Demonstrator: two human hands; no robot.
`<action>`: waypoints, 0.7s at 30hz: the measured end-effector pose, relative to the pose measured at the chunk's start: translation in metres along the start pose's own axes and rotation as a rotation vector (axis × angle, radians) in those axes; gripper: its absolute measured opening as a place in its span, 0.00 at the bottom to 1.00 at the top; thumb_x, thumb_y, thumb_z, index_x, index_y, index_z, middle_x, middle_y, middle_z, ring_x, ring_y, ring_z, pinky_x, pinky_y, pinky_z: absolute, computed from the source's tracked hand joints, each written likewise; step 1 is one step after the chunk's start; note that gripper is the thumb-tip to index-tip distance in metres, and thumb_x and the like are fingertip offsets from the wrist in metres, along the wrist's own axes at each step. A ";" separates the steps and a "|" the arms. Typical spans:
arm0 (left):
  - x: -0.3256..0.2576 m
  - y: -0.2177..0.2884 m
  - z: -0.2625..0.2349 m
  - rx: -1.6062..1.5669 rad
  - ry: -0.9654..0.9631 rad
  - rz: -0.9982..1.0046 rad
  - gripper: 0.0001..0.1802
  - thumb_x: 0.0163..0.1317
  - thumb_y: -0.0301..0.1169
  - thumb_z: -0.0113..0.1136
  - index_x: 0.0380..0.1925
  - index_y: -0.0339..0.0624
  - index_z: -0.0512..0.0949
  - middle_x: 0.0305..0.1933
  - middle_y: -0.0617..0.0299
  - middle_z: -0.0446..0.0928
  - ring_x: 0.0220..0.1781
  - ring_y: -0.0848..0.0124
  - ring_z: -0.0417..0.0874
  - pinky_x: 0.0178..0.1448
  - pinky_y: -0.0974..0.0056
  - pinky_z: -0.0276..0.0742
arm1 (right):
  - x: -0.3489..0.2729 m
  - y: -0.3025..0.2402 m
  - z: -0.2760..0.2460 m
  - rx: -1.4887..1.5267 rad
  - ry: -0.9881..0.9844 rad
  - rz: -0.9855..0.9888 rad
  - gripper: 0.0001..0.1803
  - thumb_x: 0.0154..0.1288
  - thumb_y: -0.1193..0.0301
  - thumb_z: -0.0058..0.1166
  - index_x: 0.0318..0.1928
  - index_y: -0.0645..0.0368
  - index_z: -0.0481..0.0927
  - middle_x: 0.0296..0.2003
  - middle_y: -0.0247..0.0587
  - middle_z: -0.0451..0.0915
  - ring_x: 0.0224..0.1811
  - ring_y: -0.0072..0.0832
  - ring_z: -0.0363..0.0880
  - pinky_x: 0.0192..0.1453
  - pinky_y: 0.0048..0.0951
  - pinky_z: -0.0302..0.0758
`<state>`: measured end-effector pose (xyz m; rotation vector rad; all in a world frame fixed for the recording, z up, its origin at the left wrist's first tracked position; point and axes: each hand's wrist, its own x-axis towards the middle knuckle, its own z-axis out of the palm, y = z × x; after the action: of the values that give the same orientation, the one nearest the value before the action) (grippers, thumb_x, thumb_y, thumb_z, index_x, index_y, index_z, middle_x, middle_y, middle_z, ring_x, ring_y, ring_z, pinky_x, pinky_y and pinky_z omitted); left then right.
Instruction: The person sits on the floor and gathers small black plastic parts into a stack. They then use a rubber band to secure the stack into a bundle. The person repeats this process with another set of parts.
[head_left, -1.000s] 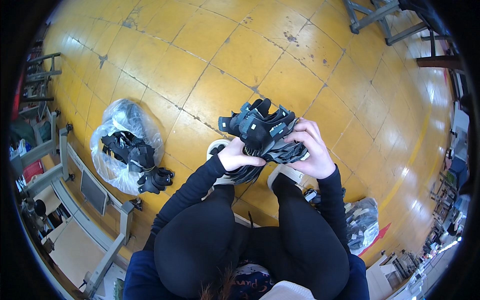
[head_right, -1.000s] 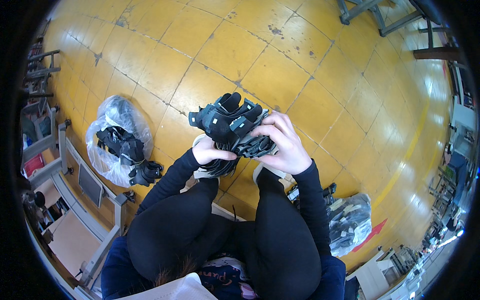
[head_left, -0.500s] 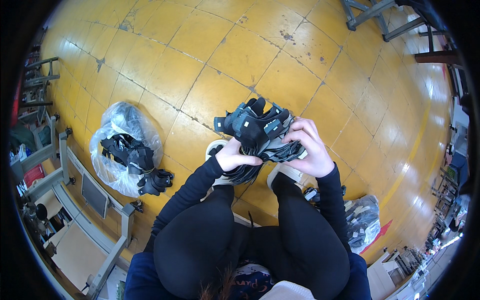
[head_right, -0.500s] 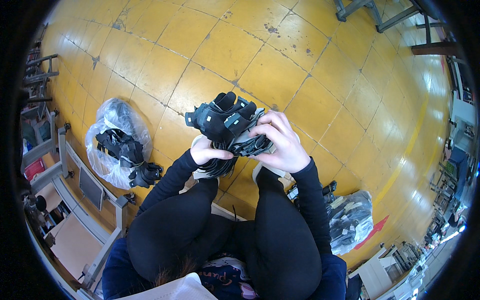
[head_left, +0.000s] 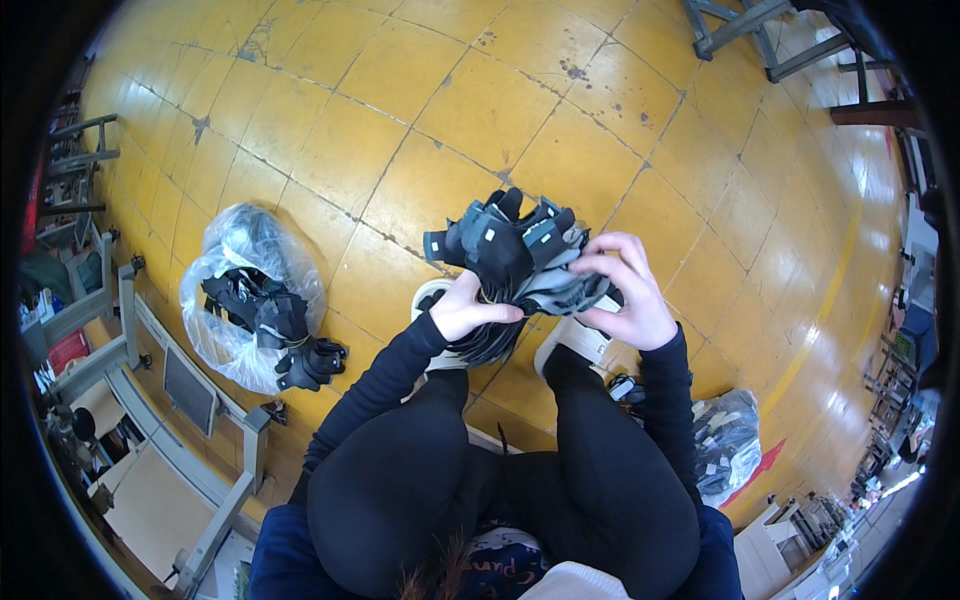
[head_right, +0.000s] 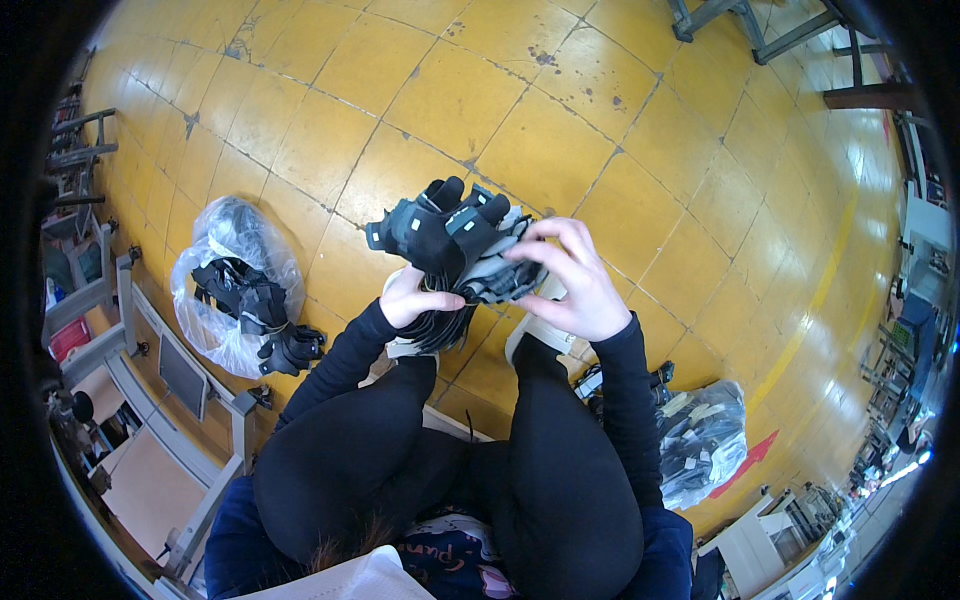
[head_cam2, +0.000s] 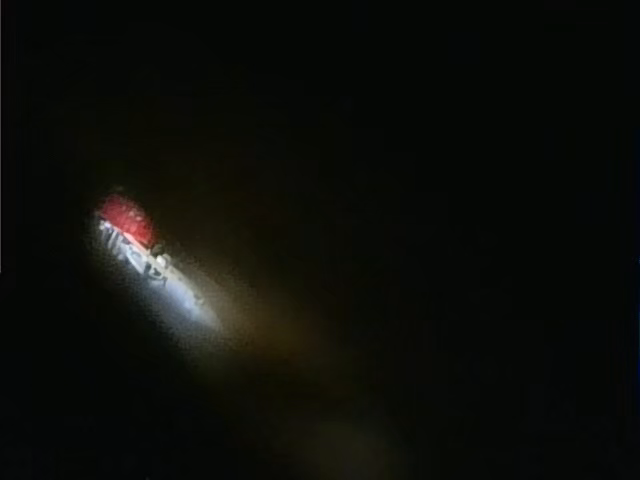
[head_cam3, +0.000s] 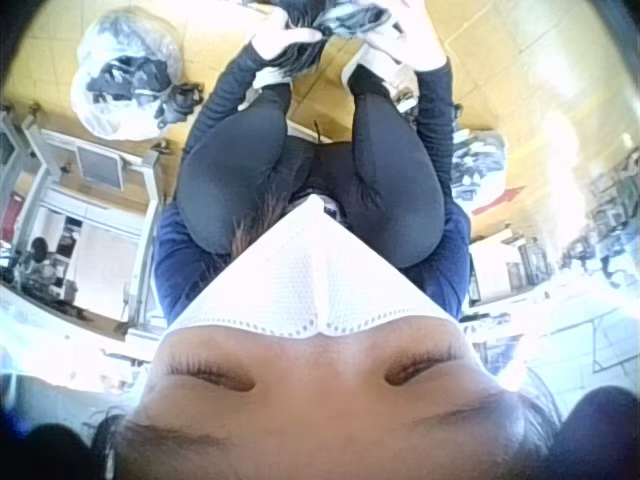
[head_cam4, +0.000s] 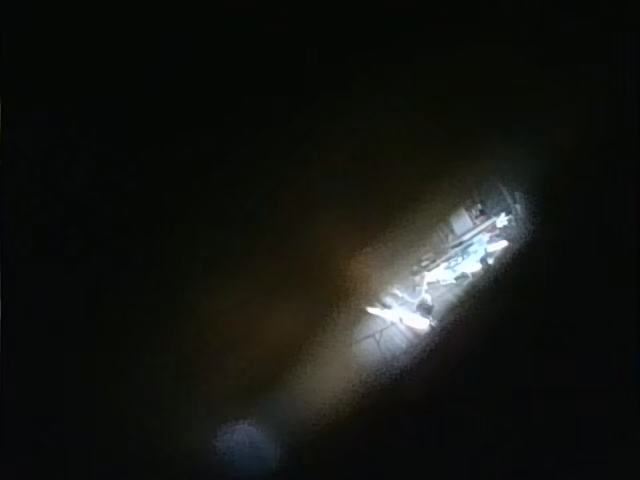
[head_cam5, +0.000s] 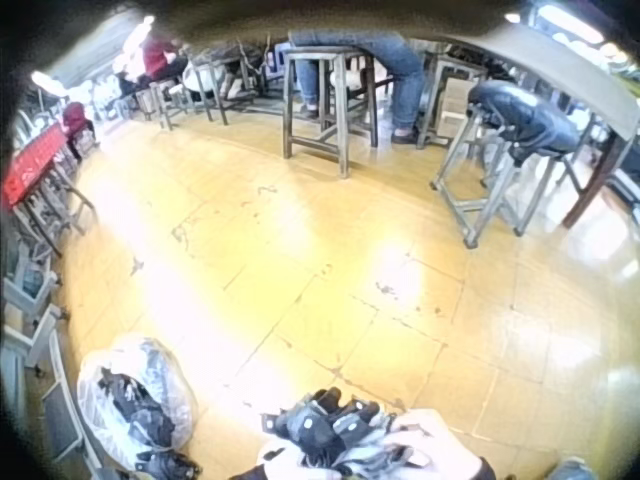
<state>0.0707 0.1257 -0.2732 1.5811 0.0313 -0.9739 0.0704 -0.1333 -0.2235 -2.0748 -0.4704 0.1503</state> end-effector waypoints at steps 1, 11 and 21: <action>0.000 0.000 -0.001 -0.152 -0.004 -0.075 0.40 0.46 0.35 0.69 0.59 0.29 0.65 0.57 0.49 0.73 0.62 0.64 0.71 0.67 0.62 0.61 | 0.000 -0.002 0.001 0.022 0.023 0.037 0.30 0.39 0.75 0.69 0.49 0.54 0.76 0.49 0.41 0.70 0.55 0.42 0.67 0.61 0.40 0.65; 0.013 -0.024 -0.008 -1.425 -0.378 -0.057 0.40 0.56 0.48 0.47 0.61 0.26 0.62 0.63 0.44 0.68 0.65 0.55 0.69 0.67 0.50 0.66 | -0.018 0.013 0.018 0.183 0.478 0.136 0.09 0.56 0.80 0.57 0.39 0.62 0.79 0.39 0.43 0.77 0.42 0.30 0.76 0.48 0.30 0.72; 0.012 -0.043 0.000 -1.402 -0.106 -0.174 0.27 0.49 0.34 0.47 0.48 0.27 0.74 0.44 0.44 0.80 0.44 0.51 0.81 0.58 0.53 0.74 | 0.020 -0.016 0.056 -0.319 0.237 -0.185 0.07 0.48 0.77 0.64 0.31 0.59 0.82 0.28 0.35 0.79 0.29 0.30 0.77 0.33 0.28 0.71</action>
<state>0.0564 0.1314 -0.3149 0.2317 0.6421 -0.8213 0.0679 -0.0732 -0.2377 -2.3074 -0.5641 -0.2953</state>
